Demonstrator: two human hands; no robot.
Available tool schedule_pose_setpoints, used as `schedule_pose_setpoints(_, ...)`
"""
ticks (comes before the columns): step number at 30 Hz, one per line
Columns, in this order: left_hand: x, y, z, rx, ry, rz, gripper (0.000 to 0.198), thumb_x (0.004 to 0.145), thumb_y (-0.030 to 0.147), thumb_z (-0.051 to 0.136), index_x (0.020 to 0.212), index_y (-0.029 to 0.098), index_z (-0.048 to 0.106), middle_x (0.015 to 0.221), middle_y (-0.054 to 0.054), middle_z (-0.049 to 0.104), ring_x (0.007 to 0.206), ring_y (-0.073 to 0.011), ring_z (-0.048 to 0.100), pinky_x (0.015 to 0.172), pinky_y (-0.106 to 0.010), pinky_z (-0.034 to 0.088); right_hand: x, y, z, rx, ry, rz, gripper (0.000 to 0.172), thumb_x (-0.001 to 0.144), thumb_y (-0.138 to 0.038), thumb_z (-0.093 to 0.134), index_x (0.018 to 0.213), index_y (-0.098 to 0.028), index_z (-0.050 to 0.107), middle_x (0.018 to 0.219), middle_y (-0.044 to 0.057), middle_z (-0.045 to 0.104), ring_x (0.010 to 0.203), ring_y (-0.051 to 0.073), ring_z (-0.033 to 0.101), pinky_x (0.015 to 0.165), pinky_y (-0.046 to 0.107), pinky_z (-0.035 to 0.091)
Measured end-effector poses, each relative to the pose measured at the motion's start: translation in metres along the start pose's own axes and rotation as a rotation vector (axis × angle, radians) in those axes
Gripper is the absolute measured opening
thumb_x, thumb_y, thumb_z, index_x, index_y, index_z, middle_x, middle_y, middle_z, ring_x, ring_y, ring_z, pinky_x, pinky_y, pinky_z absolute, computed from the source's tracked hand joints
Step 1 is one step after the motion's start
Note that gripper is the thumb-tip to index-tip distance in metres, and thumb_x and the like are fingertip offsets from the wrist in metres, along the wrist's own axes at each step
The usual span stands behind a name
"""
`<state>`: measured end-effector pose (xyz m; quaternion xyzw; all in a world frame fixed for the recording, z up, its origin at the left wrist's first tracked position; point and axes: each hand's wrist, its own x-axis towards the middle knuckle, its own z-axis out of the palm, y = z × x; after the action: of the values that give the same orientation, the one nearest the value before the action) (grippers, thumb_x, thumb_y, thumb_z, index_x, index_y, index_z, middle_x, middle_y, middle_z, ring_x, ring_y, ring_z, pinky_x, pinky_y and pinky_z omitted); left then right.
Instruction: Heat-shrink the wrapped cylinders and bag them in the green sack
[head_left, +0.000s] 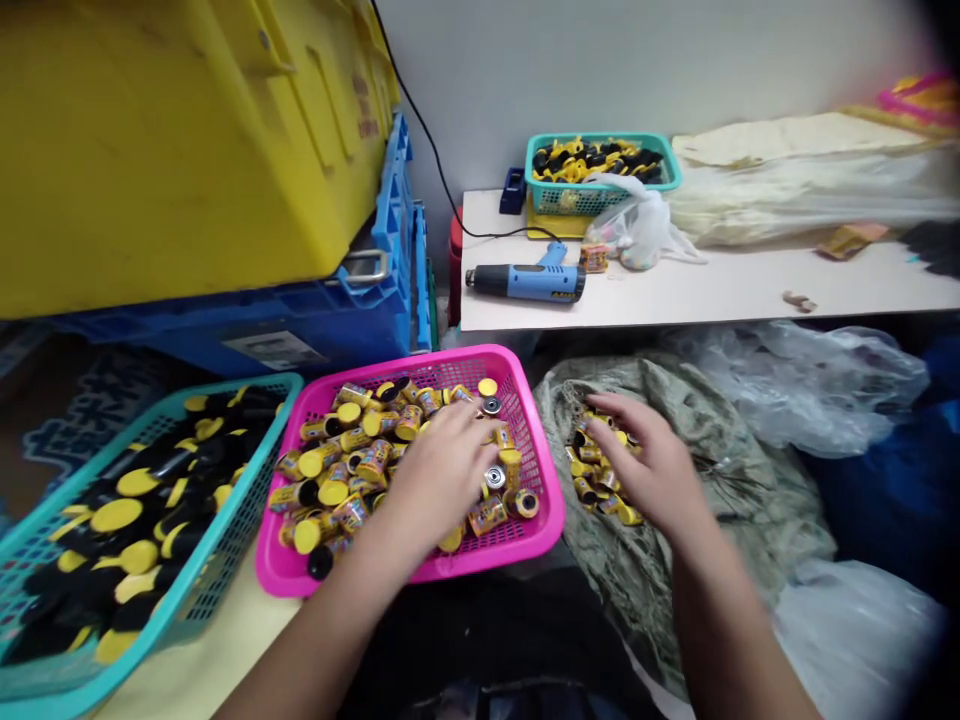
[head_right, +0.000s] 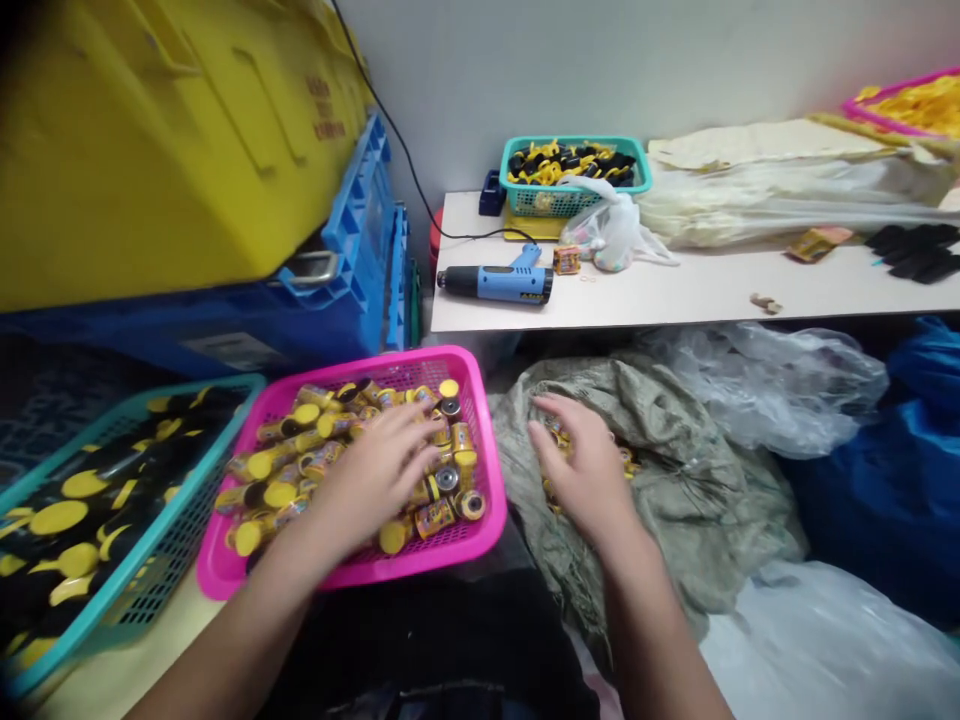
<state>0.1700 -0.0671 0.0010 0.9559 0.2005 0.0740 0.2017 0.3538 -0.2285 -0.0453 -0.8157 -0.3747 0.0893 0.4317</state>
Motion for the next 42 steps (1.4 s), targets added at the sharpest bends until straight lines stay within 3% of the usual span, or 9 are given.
schedule_pose_setpoints(4,-0.010,-0.057,-0.005,0.293,0.029,-0.260,0.040,0.089,0.022,0.052,0.127,0.016,0.061,0.115,-0.019,0.067,0.117,-0.0374,0.053,0.097,-0.056,0.043,0.032,-0.063,0.070,-0.131,-0.374,-0.249,0.038,0.092,-0.043,0.048,0.114,-0.017,0.065,0.112,0.008,0.059,0.110,0.018,0.050,0.106,0.038,0.038)
schedule_pose_setpoints(8,-0.013,-0.074,-0.007,0.256,0.031,-0.275,0.039,0.086,0.023,0.054,0.123,0.019,0.064,0.099,-0.014,0.072,0.111,-0.0340,0.057,0.096,-0.053,0.044,0.054,-0.084,0.122,-0.307,-0.592,-0.279,0.041,0.083,-0.040,0.065,0.103,-0.005,0.064,0.115,0.017,0.054,0.118,0.027,0.045,0.107,0.051,0.034)
schedule_pose_setpoints(14,-0.037,-0.061,-0.022,-0.505,0.180,-0.383,0.047,0.083,0.037,0.057,0.127,0.020,0.053,0.128,-0.011,0.062,0.114,-0.0256,0.061,0.093,-0.040,0.052,0.040,-0.072,0.097,-0.250,-0.687,-0.315,0.033,0.099,-0.031,0.035,0.120,-0.016,0.056,0.110,0.007,0.058,0.098,0.008,0.054,0.093,0.024,0.046)
schedule_pose_setpoints(21,-0.046,-0.047,-0.024,-0.776,0.166,-0.431,0.036,0.072,0.036,0.069,0.102,0.019,0.058,0.108,-0.008,0.068,0.098,-0.0231,0.069,0.077,-0.033,0.058,0.015,-0.069,0.083,-0.330,-0.841,-0.423,0.041,0.081,-0.045,0.068,0.111,-0.017,0.067,0.134,0.008,0.047,0.136,0.032,0.025,0.116,0.052,0.022)
schedule_pose_setpoints(25,-0.047,-0.043,-0.020,-0.781,0.175,-0.415,0.032,0.072,0.033,0.069,0.100,0.020,0.058,0.106,-0.006,0.069,0.097,-0.0216,0.069,0.075,-0.031,0.058,0.011,-0.074,0.098,-0.301,-0.734,-0.400,0.058,0.087,-0.059,0.053,0.114,-0.010,0.065,0.129,0.015,0.048,0.132,0.035,0.027,0.113,0.059,0.015)
schedule_pose_setpoints(30,-0.052,-0.041,-0.023,-0.819,0.174,-0.408,0.035,0.072,0.035,0.071,0.101,0.019,0.060,0.115,-0.009,0.067,0.108,-0.0240,0.065,0.083,-0.033,0.058,0.011,-0.076,0.106,-0.107,-0.627,-0.329,0.038,0.078,-0.036,0.069,0.100,-0.006,0.062,0.114,0.015,0.055,0.117,0.029,0.043,0.109,0.053,0.028)
schedule_pose_setpoints(35,-0.039,-0.022,-0.012,-0.848,0.215,-0.402,0.039,0.072,0.037,0.075,0.104,0.021,0.062,0.110,-0.006,0.070,0.101,-0.0239,0.068,0.087,-0.034,0.057,-0.012,-0.044,0.052,0.178,-0.473,-0.170,0.046,0.087,-0.053,0.056,0.116,-0.017,0.055,0.111,0.003,0.058,0.097,0.007,0.057,0.088,0.016,0.048)
schedule_pose_setpoints(39,-0.006,0.026,0.014,-0.853,0.045,-0.248,0.051,0.078,0.036,0.068,0.125,0.020,0.056,0.127,-0.011,0.064,0.105,-0.0260,0.067,0.091,-0.040,0.056,-0.025,0.011,-0.005,0.099,-0.154,0.076,0.056,0.099,-0.054,0.022,0.140,-0.020,0.039,0.138,0.006,0.042,0.120,0.009,0.049,0.104,0.023,0.044)
schedule_pose_setpoints(42,0.013,0.052,0.025,-0.575,-0.080,-0.020,0.066,0.079,0.031,0.066,0.140,0.018,0.045,0.146,-0.012,0.048,0.131,-0.0283,0.049,0.111,-0.046,0.040,-0.024,0.070,-0.023,-0.097,-0.123,0.268,0.049,0.099,-0.044,0.033,0.136,-0.016,0.048,0.136,0.009,0.044,0.127,0.014,0.044,0.117,0.035,0.033)
